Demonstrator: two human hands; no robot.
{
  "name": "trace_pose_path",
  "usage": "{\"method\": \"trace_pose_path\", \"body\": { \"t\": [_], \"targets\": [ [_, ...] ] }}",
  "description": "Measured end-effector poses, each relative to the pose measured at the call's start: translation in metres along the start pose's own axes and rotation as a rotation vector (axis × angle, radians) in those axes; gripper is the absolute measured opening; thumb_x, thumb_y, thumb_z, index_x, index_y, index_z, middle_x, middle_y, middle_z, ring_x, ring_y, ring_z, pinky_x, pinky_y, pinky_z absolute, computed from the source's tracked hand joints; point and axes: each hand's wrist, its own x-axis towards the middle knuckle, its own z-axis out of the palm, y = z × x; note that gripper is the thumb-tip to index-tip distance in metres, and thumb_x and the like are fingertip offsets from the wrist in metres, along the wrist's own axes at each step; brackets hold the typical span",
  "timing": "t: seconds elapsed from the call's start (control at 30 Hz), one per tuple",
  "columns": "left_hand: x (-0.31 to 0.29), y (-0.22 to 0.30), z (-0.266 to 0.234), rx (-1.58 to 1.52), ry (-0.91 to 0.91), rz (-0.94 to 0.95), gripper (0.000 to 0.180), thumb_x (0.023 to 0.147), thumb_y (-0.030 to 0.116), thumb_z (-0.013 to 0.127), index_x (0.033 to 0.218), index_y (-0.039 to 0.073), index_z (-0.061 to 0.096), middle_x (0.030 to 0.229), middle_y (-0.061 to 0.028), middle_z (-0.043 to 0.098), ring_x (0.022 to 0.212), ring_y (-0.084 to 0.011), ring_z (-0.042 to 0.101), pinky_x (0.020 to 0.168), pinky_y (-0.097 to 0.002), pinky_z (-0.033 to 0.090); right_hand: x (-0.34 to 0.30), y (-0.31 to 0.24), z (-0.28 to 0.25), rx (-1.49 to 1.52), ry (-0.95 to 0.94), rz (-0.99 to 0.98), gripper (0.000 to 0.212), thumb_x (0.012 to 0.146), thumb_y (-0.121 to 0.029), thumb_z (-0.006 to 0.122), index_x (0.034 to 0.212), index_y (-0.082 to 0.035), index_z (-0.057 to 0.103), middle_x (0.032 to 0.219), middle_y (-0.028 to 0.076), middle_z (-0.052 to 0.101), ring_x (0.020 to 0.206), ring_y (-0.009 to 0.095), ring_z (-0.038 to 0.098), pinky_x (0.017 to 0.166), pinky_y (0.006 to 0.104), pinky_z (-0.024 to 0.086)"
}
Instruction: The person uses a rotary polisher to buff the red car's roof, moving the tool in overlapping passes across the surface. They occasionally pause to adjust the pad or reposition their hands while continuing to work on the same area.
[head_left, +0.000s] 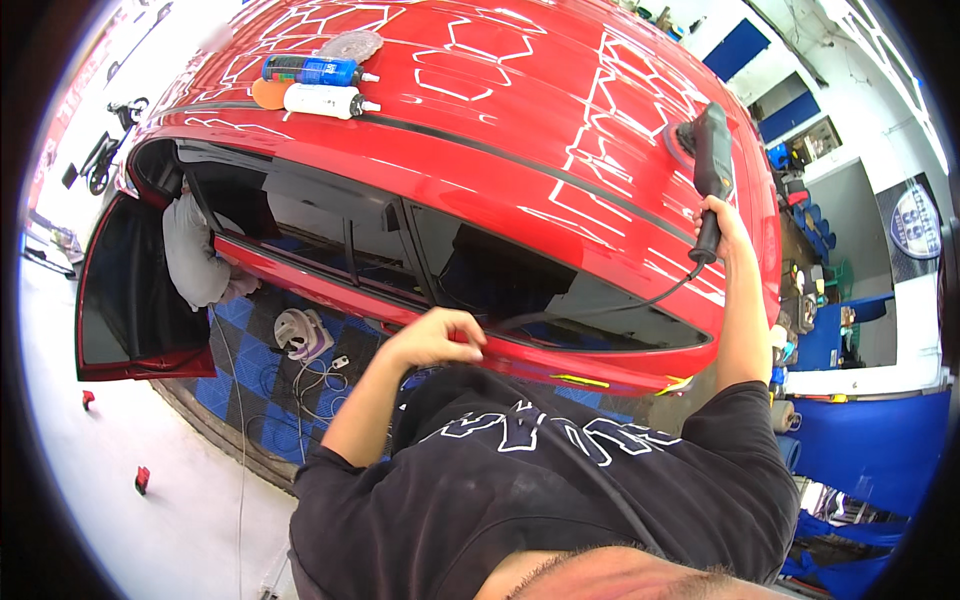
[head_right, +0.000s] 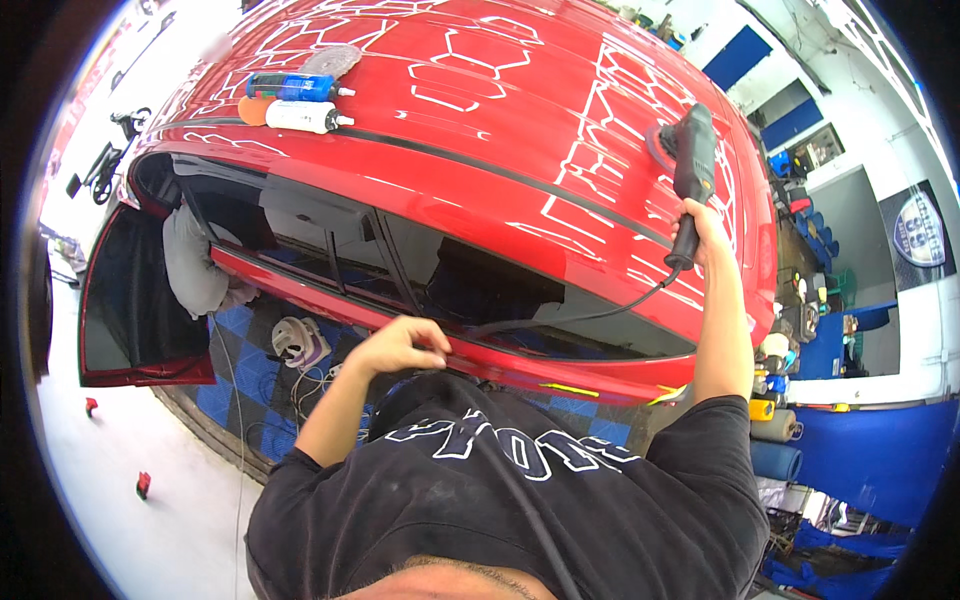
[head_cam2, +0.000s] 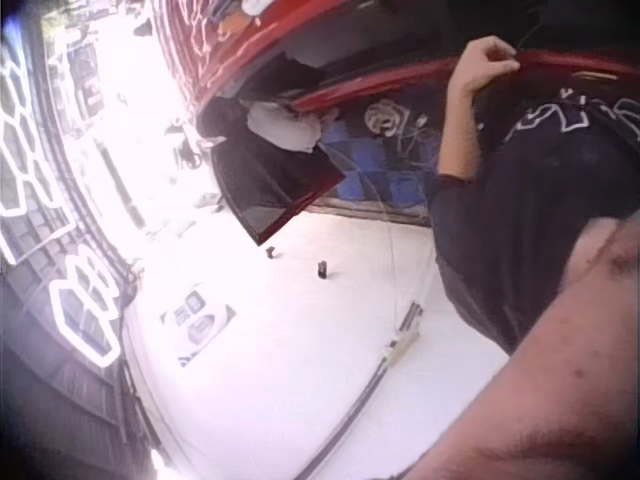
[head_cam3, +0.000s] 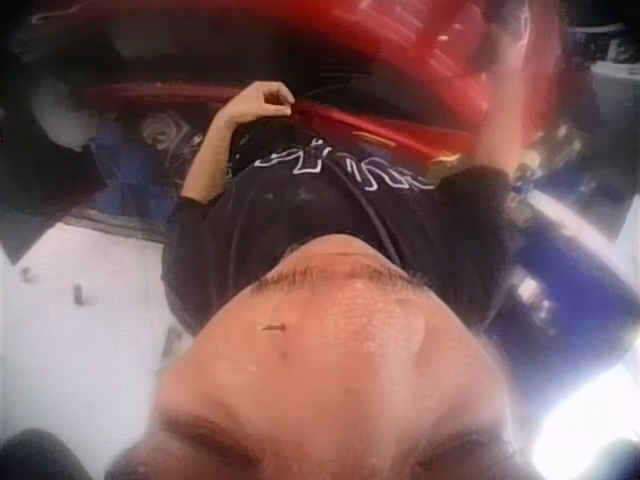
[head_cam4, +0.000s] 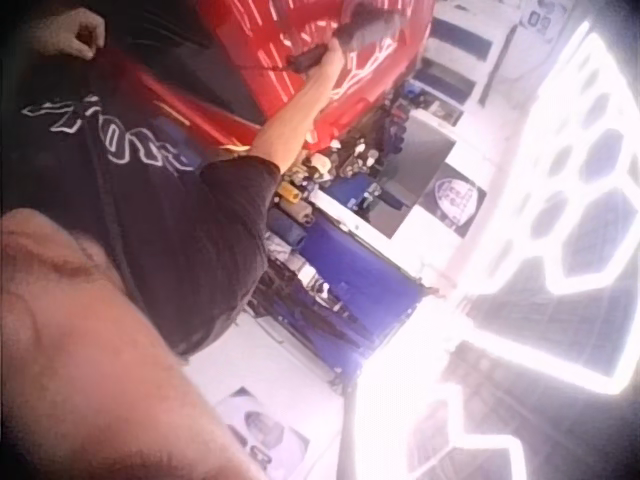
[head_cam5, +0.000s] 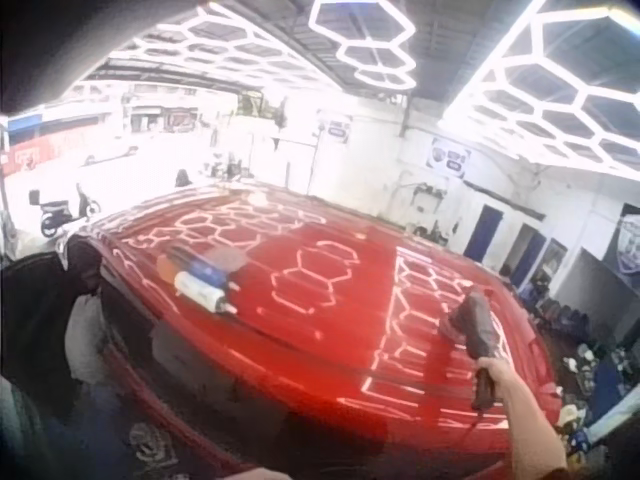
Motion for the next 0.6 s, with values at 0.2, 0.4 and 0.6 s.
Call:
{"method": "trace_pose_path", "body": {
  "t": [0.2, 0.4, 0.6],
  "targets": [
    [0.003, 0.013, -0.005, 0.168, 0.059, 0.042, 0.039, 0.092, 0.022, 0.083, 0.121, 0.0, 0.07, 0.111, -0.0109, 0.076, 0.106, -0.0196, 0.071, 0.096, -0.0372, 0.055, -0.054, -0.008, 0.051, -0.129, -0.108, -0.058, 0.025, 0.087, -0.014, 0.068, 0.104, -0.001, 0.056, 0.079, 0.009, 0.064, 0.059, 0.015, 0.062, 0.051, 0.0304, 0.057],
    [0.024, 0.078, -0.07, 0.27, 0.477, 0.331, 0.033, 0.098, 0.019, 0.074, 0.126, 0.001, 0.067, 0.113, -0.0114, 0.076, 0.106, -0.0199, 0.071, 0.098, -0.0369, 0.055, -0.09, 0.001, 0.12, -0.125, -0.264, -0.133, 0.023, 0.083, -0.015, 0.071, 0.097, -0.002, 0.058, 0.075, 0.008, 0.063, 0.059, 0.016, 0.062, 0.05, 0.0322, 0.056],
    [0.104, 0.154, -0.083, 0.366, 0.396, 0.413, 0.047, 0.103, 0.026, 0.071, 0.139, -0.001, 0.058, 0.137, -0.0174, 0.065, 0.131, -0.0262, 0.061, 0.113, -0.0413, 0.048, -0.104, 0.011, 0.207, -0.05, -0.429, -0.148, 0.026, 0.085, -0.016, 0.073, 0.102, -0.001, 0.059, 0.075, 0.006, 0.062, 0.06, 0.013, 0.061, 0.051, 0.0297, 0.054]
  ]
}}
